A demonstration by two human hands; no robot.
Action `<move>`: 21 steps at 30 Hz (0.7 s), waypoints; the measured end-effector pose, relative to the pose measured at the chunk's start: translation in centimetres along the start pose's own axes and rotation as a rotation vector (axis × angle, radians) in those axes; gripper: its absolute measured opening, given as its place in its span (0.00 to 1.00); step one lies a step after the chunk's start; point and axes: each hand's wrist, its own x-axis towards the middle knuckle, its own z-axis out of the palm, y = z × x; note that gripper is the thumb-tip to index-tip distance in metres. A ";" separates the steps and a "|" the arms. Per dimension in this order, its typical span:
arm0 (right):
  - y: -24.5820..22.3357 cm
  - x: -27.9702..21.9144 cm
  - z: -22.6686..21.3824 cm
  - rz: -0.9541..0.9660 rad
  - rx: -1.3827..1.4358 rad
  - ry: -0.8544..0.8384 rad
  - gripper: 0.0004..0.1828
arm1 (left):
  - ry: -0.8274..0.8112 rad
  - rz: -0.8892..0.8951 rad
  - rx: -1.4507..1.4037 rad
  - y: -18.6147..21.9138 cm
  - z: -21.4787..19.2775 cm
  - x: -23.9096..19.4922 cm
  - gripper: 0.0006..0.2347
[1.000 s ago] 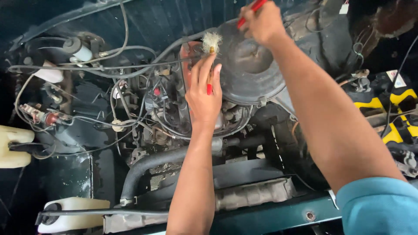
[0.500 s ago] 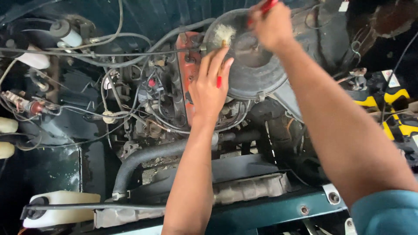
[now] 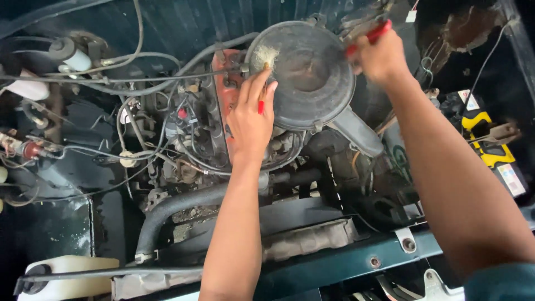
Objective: The person uses a small brush to scrub and clean the top of a car engine, focusing on the valve cover and the air filter housing. They systematically remove accumulated dust and grime from the surfaces using the brush.
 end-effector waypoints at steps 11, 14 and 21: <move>1.2 -3.4 -0.8 -0.087 0.132 -0.039 0.19 | 0.110 0.013 0.156 -0.2 1.6 -0.4 0.10; 4.0 0.8 0.0 -0.155 0.038 0.041 0.18 | 0.075 0.021 0.156 -0.1 1.3 -0.4 0.10; 2.7 -5.9 2.5 -0.227 -0.161 0.289 0.15 | 0.029 -0.010 0.177 -0.4 1.3 -0.6 0.10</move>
